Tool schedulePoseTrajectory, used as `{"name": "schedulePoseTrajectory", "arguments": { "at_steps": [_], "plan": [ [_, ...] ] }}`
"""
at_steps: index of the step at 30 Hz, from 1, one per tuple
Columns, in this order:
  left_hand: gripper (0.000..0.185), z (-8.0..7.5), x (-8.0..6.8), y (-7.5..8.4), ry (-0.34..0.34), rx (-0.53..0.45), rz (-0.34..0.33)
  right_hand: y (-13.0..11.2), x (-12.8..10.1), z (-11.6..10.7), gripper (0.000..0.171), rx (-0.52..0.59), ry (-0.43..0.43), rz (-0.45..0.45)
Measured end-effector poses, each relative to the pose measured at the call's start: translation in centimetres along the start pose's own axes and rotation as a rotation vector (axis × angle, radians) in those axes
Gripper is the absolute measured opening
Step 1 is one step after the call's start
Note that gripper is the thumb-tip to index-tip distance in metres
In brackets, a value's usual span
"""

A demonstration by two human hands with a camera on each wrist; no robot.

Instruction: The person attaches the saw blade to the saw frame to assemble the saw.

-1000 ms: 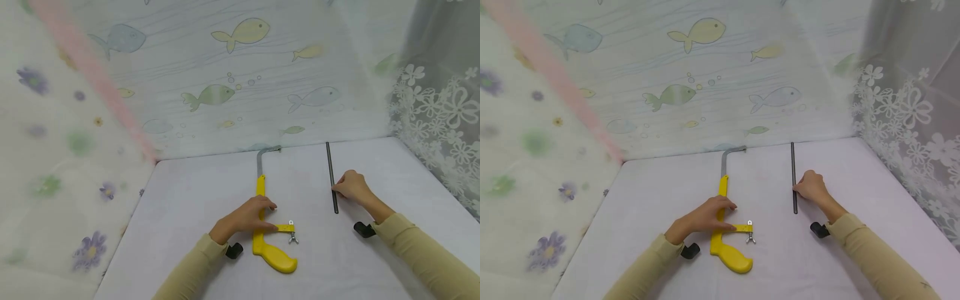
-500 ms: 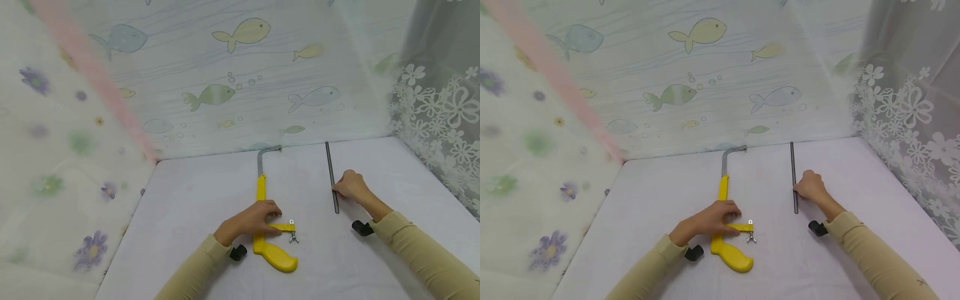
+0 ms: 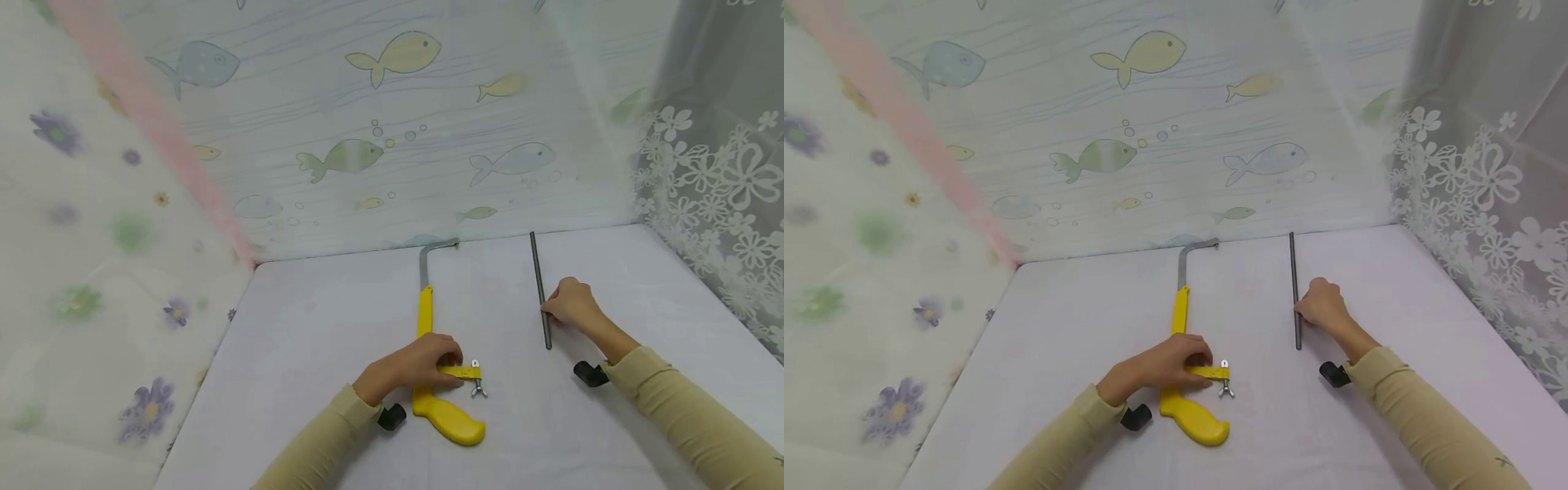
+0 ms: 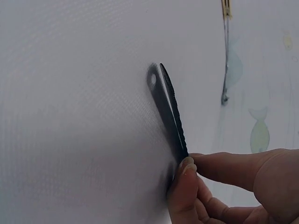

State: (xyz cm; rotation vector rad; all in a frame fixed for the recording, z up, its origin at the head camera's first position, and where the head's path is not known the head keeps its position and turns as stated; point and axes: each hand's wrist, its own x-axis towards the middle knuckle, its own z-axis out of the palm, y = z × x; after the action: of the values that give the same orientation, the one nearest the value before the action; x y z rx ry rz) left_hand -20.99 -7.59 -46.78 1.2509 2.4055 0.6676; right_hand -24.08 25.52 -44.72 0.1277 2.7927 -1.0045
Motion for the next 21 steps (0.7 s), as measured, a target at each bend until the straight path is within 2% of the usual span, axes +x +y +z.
{"name": "schedulePoseTrajectory", "arguments": {
  "at_steps": [8,17,21],
  "plan": [
    [0.017,-0.02,0.18,0.60,-0.025,0.005,0.004,0.04,0.26,-0.48,0.019,0.044,-0.046,0.017],
    [0.019,0.04,0.12,0.81,-0.062,0.017,-0.013,0.07,0.23,-0.77,0.020,0.112,-0.086,-0.004],
    [0.022,0.13,-0.04,0.91,-0.072,-0.007,-0.029,0.25,-0.05,-0.96,0.022,0.133,-0.109,-0.002]
  ]
}}
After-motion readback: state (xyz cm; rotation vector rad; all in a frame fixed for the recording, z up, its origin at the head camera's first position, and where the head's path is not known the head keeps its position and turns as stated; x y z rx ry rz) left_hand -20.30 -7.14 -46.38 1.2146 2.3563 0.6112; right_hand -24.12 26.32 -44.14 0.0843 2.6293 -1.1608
